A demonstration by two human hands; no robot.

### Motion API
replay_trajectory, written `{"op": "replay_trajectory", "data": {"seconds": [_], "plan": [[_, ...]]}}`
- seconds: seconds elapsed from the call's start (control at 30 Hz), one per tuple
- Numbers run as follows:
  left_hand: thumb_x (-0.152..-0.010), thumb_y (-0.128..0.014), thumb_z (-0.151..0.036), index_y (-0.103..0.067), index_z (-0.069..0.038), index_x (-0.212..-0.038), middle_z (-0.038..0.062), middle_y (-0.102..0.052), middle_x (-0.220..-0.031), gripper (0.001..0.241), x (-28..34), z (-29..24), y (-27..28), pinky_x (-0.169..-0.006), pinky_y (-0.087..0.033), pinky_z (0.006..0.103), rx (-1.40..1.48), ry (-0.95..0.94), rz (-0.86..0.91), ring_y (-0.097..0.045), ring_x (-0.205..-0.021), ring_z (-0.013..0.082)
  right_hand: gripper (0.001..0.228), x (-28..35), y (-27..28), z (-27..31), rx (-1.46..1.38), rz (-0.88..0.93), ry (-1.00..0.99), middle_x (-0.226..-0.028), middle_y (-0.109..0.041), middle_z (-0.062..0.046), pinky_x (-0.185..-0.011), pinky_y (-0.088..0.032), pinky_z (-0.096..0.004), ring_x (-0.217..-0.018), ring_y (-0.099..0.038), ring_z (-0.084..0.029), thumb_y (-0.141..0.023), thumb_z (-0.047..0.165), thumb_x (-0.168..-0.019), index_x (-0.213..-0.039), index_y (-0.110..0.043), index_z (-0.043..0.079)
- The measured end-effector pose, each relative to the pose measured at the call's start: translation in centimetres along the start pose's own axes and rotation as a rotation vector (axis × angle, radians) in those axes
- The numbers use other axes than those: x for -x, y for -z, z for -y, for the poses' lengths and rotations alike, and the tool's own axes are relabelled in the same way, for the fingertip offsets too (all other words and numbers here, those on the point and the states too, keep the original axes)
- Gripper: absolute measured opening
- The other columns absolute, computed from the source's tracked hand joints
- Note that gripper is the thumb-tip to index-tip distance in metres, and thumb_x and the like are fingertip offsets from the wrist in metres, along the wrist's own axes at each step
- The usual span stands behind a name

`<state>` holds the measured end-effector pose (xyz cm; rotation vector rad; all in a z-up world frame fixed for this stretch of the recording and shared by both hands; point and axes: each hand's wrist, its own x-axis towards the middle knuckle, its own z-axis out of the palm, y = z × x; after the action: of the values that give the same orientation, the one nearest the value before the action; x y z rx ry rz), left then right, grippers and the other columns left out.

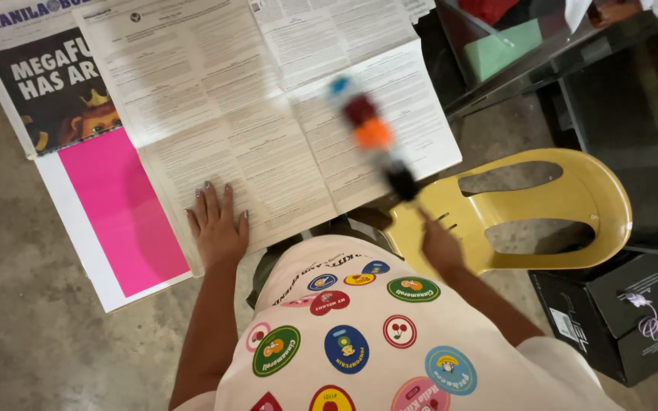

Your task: Dusting each page of a newspaper using a handheld colorful duster.

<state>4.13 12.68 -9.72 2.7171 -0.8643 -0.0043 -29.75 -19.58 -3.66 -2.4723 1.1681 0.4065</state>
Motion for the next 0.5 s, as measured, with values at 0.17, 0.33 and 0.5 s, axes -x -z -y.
{"op": "replay_trajectory", "data": {"seconds": [0.17,0.33,0.5], "plan": [[-0.100,-0.047,-0.048,-0.035,-0.027,-0.162,0.013,-0.027,-0.169,0.067,0.0,0.3,-0.5,-0.123,-0.014,0.0630,-0.004,-0.002,0.013,-0.022,-0.156,0.0352,0.034,-3.8,-0.1,-6.9,0.209,-0.276,-0.107,-0.095,-0.069,-0.019,-0.071,-0.057,-0.055,-0.084,-0.073,-0.045,-0.044,0.018,-0.101,-0.134,-0.052,0.022],[-0.098,-0.049,-0.047,-0.035,-0.025,-0.162,0.016,-0.027,-0.169,0.070,-0.4,-0.5,-2.3,-0.122,-0.012,0.0652,-0.045,0.001,-0.007,-0.021,-0.156,0.0374,0.054,-2.2,5.4,2.9,-0.242,-0.147,-0.277,-0.128,-0.068,-0.019,-0.101,-0.048,-0.062,-0.112,-0.065,-0.051,-0.041,0.024,-0.104,-0.155,-0.038,0.040],[-0.096,-0.069,-0.025,-0.060,-0.001,-0.136,0.024,-0.062,-0.131,0.047,-1.8,-8.4,-2.7,-0.113,-0.039,0.0523,0.606,-0.160,-0.118,-0.057,-0.128,0.0420,0.053,-1.1,8.7,16.5,-0.921,-0.027,0.176,-0.144,-0.057,-0.015,-0.107,-0.045,-0.051,-0.125,-0.057,-0.035,-0.032,0.018,-0.103,-0.154,-0.046,0.019]]}}
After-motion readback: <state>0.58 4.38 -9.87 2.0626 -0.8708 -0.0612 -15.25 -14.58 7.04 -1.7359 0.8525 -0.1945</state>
